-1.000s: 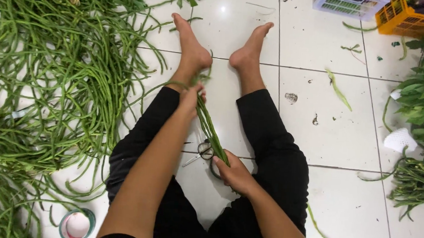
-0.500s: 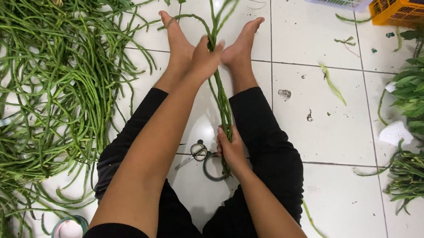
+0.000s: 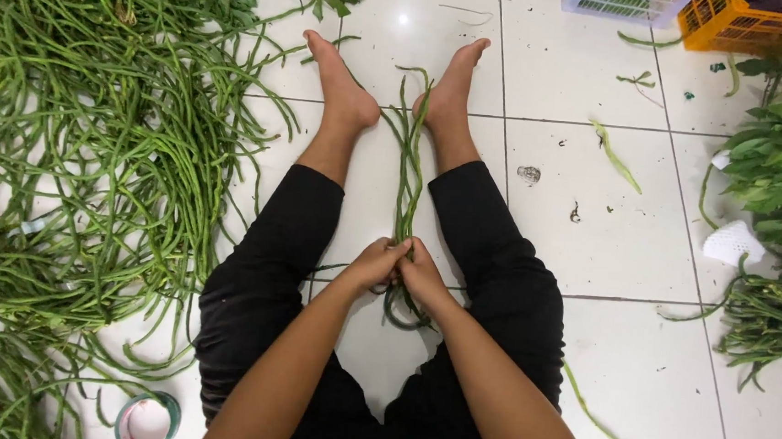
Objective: The person is sitting on the floor, organizing long beans into bundles and securing them with green tape.
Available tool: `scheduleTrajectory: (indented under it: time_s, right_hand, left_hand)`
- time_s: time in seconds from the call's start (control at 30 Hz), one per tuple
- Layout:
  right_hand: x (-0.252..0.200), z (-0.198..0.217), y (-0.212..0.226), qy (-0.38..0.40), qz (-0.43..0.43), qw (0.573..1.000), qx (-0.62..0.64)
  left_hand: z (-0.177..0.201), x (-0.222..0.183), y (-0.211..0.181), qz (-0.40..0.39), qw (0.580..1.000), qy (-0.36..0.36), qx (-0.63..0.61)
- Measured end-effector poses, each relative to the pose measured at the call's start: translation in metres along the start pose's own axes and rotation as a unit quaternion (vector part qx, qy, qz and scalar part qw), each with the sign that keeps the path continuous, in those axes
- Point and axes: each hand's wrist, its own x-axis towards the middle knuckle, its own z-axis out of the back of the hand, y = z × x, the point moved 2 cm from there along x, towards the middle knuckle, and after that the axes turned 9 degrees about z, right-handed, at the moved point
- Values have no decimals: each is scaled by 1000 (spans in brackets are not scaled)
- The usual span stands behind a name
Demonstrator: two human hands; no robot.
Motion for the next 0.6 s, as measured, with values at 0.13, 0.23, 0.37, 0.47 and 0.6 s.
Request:
scheduleTrajectory:
  time_s: [0.13,0.23,0.37,0.47,0.6]
  right_hand:
    - [-7,-9,11,60,35,997,18]
    - [-15,-9,18,64,67,994,-61]
    - [-19,-5,20,61,105,978,-170]
    - [-17,4,6,19,111,967,-230]
    - [-16,13,1,-26,56,967,-249]
  left_hand:
    - [2,-27,-5,-26,989,8,-149]
    - [13,-39,-11,-58,987,12,-149]
    - [31,-6,11,-83,986,-26,-142]
    - [52,15,30,-85,982,-158,-58]
    - [63,-14,13,-110,966,-203,-113]
